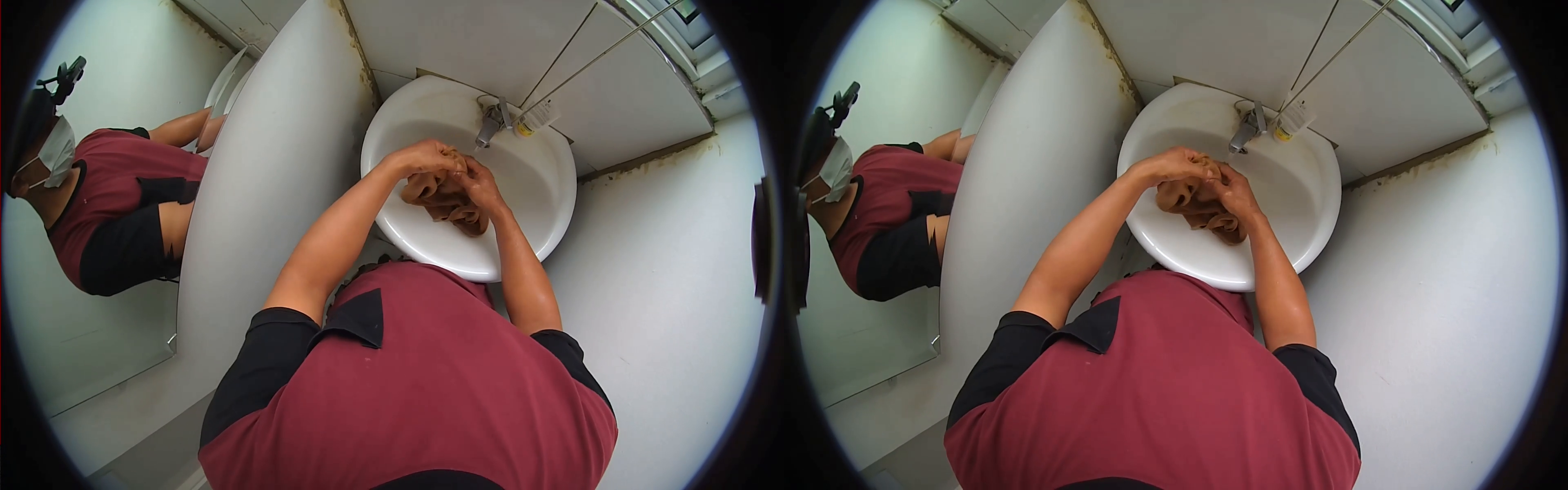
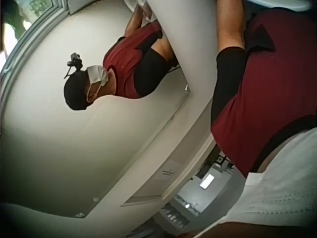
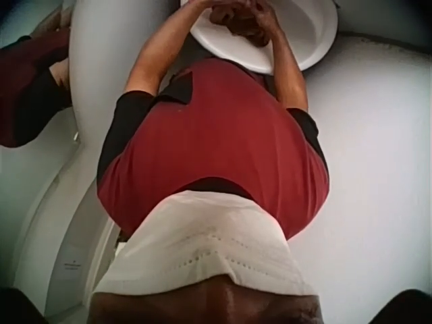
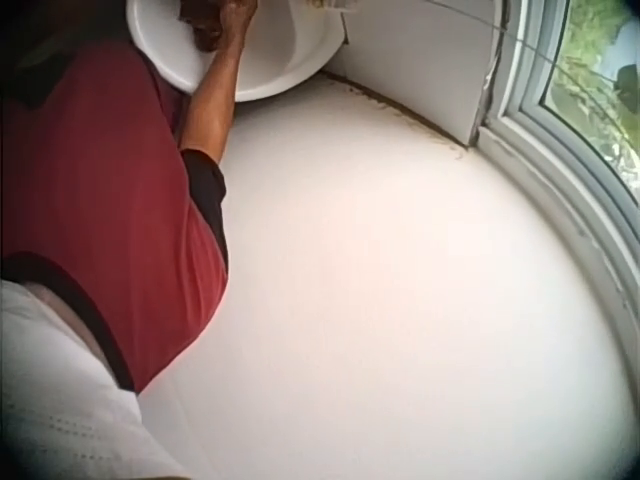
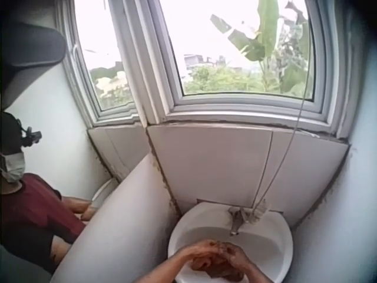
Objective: Washing and wringing out a cloth in a sink.
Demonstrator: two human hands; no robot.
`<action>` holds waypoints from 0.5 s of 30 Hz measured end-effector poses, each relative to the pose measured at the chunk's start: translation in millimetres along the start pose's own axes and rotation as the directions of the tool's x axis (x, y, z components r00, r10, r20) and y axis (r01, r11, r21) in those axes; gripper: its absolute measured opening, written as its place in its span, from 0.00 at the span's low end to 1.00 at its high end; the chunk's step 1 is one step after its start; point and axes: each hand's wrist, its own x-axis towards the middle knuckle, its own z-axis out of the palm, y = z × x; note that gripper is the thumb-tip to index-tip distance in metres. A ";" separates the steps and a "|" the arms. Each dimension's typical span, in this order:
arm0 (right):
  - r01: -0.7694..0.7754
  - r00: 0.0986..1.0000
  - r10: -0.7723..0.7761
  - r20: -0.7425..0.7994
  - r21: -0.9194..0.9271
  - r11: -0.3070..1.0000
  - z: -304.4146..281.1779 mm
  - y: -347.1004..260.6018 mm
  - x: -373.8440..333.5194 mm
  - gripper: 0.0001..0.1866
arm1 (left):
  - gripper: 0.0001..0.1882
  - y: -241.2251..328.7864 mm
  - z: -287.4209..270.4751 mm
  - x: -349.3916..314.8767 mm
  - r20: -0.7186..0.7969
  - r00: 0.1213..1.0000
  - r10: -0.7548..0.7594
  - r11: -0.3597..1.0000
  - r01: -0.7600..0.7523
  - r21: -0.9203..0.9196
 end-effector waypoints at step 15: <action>-0.187 0.926 0.363 -0.098 0.718 0.670 1.6 -17.2 -19.4 0.16 | 0.17 -80.1 46.0 50.6 -0.226 0.937 0.266 0.900 -0.158 0.405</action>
